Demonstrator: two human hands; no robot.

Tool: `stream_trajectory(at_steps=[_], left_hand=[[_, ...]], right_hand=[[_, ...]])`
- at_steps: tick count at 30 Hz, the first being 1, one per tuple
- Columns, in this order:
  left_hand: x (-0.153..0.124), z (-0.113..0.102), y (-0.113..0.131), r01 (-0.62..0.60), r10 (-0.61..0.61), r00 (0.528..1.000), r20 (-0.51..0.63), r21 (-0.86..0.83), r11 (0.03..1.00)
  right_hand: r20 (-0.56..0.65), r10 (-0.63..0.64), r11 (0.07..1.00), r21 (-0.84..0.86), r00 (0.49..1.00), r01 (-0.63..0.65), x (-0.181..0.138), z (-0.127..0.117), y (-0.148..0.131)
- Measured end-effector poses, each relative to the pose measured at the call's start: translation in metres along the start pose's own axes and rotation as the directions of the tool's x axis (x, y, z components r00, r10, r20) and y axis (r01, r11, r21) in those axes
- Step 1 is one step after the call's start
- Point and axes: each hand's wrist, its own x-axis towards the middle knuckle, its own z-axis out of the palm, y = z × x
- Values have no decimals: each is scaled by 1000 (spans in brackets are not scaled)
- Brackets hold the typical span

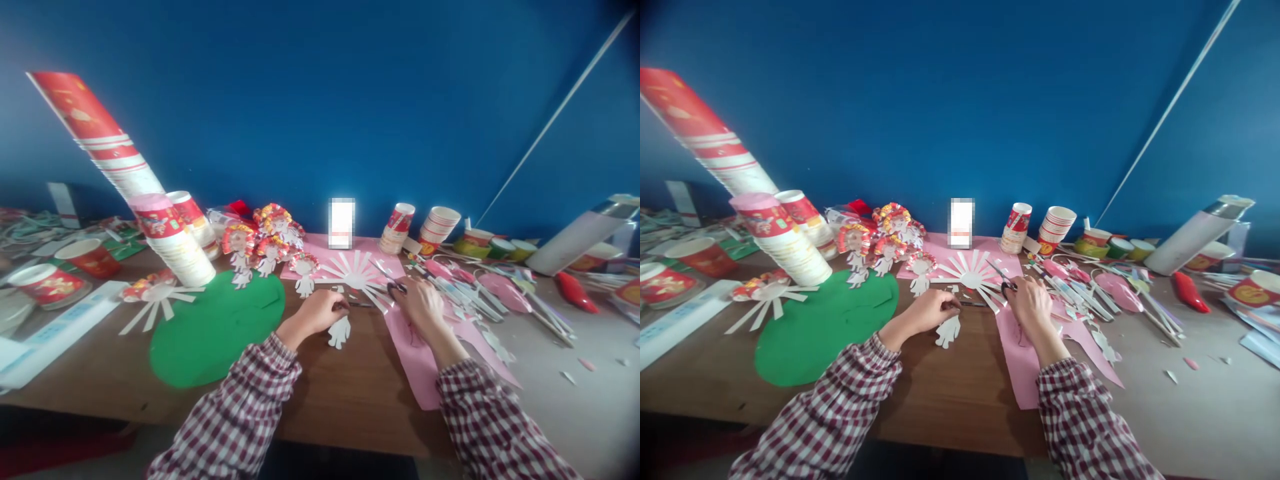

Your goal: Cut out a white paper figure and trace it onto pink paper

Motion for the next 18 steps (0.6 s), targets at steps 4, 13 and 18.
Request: stream_trajectory(at_steps=[4,13,18], left_hand=[[0,3,-3,-21,22,1000,-16,54,998],[-2,4,7,-19,23,1000,-22,170,985],[-1,2,10,9,20,987,-157,186,982]], right_hand=[[25,-14,998,63,1000,12,1,2,3],[145,-18,993,114,989,1,3,-2,5],[173,-67,993,112,983,48,0,-7,3]])
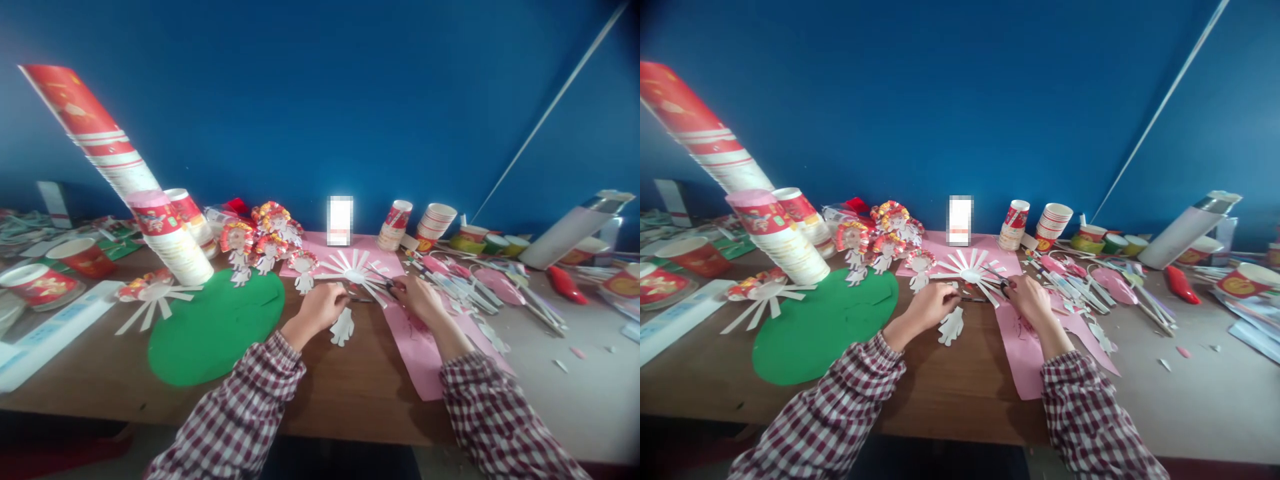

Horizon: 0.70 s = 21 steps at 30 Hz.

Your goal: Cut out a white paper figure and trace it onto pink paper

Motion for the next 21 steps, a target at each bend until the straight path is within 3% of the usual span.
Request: stream_trajectory(at_steps=[4,7,10,13,16,19,21], left_hand=[[0,-2,-4,46,-60,985,-164,-88,995],[-8,-6,-3,21,-43,983,-181,-120,993],[-21,-13,2,-80,76,987,-139,-20,997],[-32,-16,5,-251,251,968,13,25,968],[-36,-10,3,-360,356,928,112,23,933],[-36,0,0,-387,378,914,149,40,921],[-35,4,-2,-385,375,918,128,59,921]], right_hand=[[-23,-9,1000,7,1000,9,1,2,3],[-56,16,1000,15,998,-15,3,5,5],[-112,33,999,26,993,-30,3,4,4],[-219,11,997,72,976,5,-2,0,-7],[-257,-145,975,128,956,182,-13,3,-30],[-164,-362,922,86,918,379,-26,12,-57],[-100,-441,895,15,892,445,-33,19,-69]])
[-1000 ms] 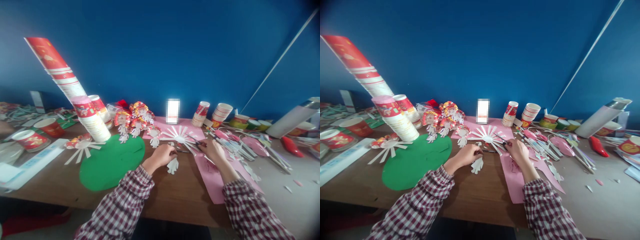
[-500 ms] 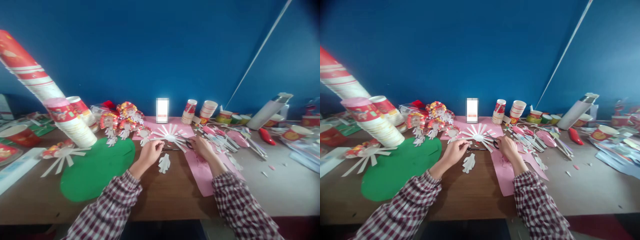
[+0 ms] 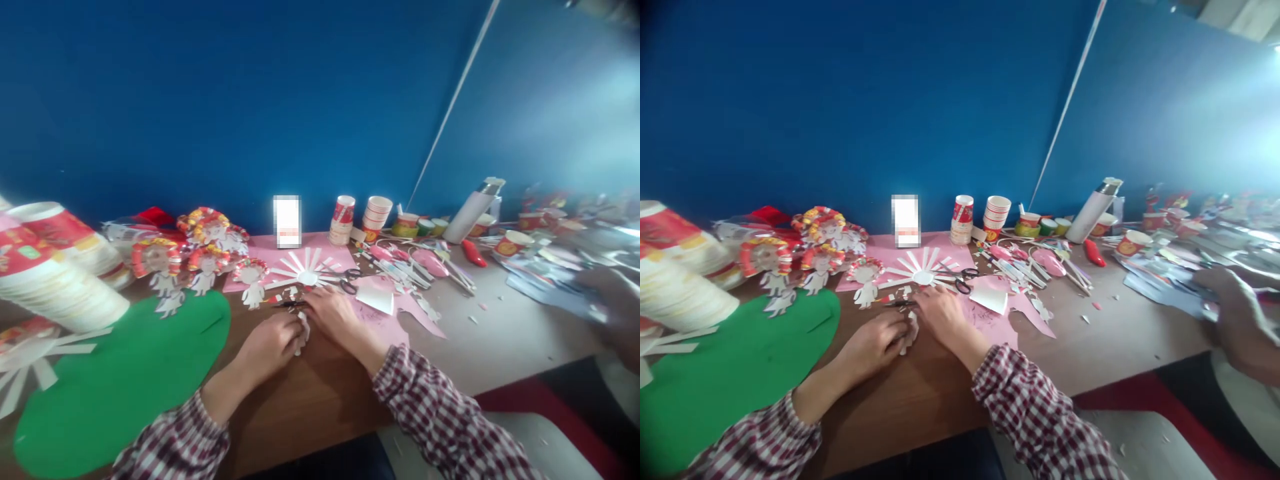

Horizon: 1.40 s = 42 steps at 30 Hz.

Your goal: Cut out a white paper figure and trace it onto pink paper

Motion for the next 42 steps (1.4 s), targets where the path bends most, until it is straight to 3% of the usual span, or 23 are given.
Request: stream_trajectory(at_steps=[5,11,15,19,26,29,35,42], left_hand=[[-1,2,1,12,-11,1000,-10,56,998],[-3,5,3,64,-60,998,-33,114,991],[-3,5,2,60,-52,997,-63,130,990],[-3,3,3,104,-93,993,-67,175,979],[-4,-5,2,190,-170,980,-108,227,955],[-6,-8,-3,243,-211,966,-153,236,941],[-9,-8,-11,358,-318,928,-196,221,907],[-7,-5,-7,188,-169,978,-124,155,970]], right_hand=[[48,59,995,-78,997,-55,-3,6,-3],[53,12,1000,-21,999,-11,-3,4,-4],[-21,65,966,253,998,-57,-4,1,-9],[-19,179,787,603,984,-132,-3,2,-10],[79,205,635,747,976,-194,1,5,-9],[59,210,665,723,976,-187,0,3,-10],[-138,246,779,618,960,-111,-2,5,-6],[-130,230,774,625,964,-101,-5,7,-5]])
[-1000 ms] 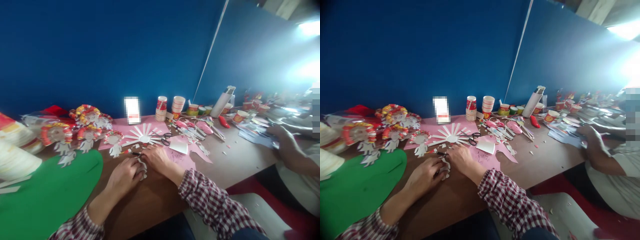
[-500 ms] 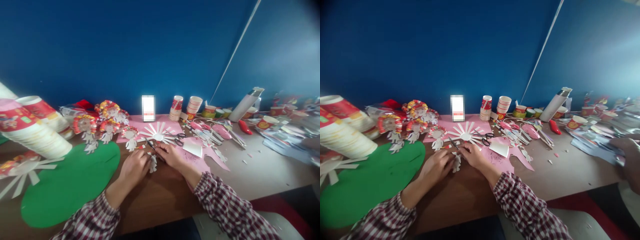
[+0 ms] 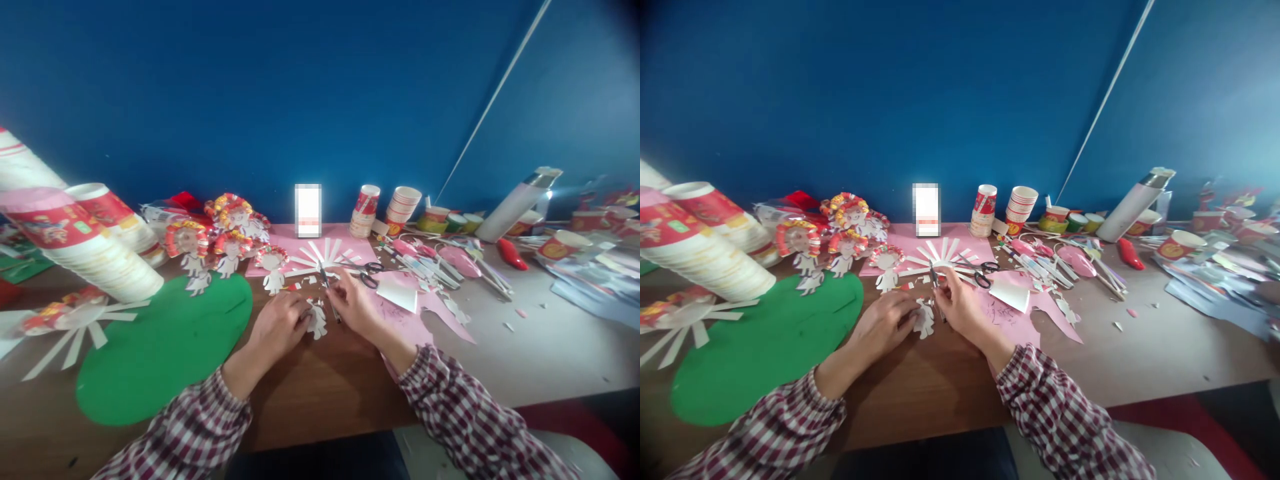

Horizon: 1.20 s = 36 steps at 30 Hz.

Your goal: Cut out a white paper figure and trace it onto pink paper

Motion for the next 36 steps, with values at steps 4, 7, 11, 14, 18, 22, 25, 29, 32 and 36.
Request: stream_trajectory(at_steps=[4,7,11,14,18,22,25,29,32,36], left_hand=[[0,1,2,-74,75,997,24,-33,997],[-3,1,2,-62,65,997,51,-47,997],[-6,2,1,-35,42,997,69,-89,995],[-6,2,0,-29,37,997,68,-114,993],[-5,2,3,-66,73,996,47,-137,988],[-6,3,11,-121,133,988,84,-137,983],[-7,4,16,-132,140,986,92,-89,987],[-9,8,21,-146,147,985,91,-12,989],[-12,13,24,-180,178,982,60,20,983],[-17,17,27,-183,182,982,50,9,983]], right_hand=[[85,-92,988,-120,992,102,-2,-3,-5],[231,-145,948,-246,962,202,-4,-3,-6],[199,-116,846,-493,973,202,-2,-4,1],[-32,-97,854,-516,995,67,4,-10,8],[-165,-65,985,-171,984,36,9,-13,11],[-189,64,995,86,980,-48,7,-11,10],[-216,99,969,242,971,-45,7,-8,12],[-265,100,925,379,959,8,7,-2,14],[-302,108,922,388,947,18,5,1,10],[-263,112,932,363,958,-9,0,0,2]])
